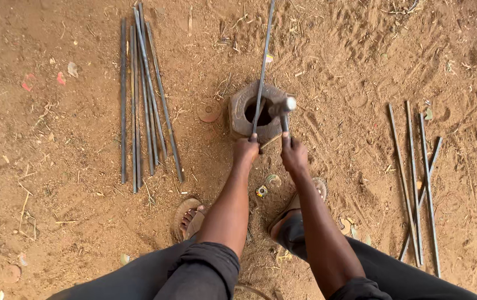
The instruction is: The person straightens metal rods by placing them against a large metal nut on the ground and striking them with a hammer.
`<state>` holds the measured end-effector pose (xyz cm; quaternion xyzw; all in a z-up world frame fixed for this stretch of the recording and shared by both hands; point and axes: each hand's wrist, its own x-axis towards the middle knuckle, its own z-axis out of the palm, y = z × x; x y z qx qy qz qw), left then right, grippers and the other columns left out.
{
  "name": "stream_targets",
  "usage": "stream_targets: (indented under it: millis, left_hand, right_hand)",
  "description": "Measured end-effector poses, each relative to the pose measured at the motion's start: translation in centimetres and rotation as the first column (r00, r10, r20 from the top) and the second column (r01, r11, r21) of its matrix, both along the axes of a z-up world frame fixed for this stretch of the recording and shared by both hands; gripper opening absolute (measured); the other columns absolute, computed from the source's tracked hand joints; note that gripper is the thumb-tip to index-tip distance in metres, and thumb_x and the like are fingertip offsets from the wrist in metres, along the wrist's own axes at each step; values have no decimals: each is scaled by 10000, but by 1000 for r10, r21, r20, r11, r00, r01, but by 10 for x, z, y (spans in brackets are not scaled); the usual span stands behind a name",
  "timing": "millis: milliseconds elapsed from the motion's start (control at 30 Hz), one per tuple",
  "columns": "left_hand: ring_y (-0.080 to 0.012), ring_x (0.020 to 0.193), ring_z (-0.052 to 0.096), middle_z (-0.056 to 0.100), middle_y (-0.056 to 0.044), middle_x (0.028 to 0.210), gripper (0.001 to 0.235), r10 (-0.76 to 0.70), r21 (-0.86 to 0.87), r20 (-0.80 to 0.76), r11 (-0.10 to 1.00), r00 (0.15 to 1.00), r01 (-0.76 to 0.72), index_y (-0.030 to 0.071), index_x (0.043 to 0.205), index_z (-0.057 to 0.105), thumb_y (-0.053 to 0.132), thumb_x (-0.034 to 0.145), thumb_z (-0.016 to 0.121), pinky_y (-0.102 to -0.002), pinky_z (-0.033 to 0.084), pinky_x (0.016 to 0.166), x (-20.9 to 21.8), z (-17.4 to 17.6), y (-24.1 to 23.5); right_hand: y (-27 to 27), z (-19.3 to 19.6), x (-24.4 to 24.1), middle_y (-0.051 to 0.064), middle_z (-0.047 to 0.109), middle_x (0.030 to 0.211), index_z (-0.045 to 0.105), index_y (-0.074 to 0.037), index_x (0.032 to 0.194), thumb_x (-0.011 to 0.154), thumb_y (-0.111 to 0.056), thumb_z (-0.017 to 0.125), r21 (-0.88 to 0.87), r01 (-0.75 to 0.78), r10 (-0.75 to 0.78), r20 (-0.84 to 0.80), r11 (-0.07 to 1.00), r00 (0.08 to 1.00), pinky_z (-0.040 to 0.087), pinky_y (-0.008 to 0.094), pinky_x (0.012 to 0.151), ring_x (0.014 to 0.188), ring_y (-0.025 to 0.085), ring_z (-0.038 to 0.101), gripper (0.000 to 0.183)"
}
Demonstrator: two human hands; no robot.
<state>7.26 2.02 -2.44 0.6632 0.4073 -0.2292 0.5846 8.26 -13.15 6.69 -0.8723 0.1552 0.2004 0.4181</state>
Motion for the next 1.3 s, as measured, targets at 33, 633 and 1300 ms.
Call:
stream_targets:
  millis: [33,633,1300]
  left_hand:
    - [-160,590,568,753,-104,909,544,-27,-5,-13,1000,1000,27,26,1074,745,487,1092,457,-389,459,589,1,-4,2]
    - [-181,574,550,616,-79,784,432,174,-382,81,915,981,-131,55,939,616,436,1093,484,-373,420,533,13,-75,3]
    - [-197,867,549,633,5,861,388,29,-434,-75,899,997,-59,220,908,640,578,984,513,-460,453,643,2,-13,25]
  right_hand:
    - [0,10,-1,-9,542,660,597,-112,998,1071,-449,426,45,1,-2,23,999,1000,380,276,372,466,81,417,385]
    - [19,62,0,-33,497,612,544,-113,908,1094,-436,396,297,-39,13,87,954,996,358,301,348,435,82,407,401]
    - [39,-8,-8,-33,515,644,613,-20,1053,1123,-464,390,140,-84,52,223,987,973,381,274,403,484,63,438,502]
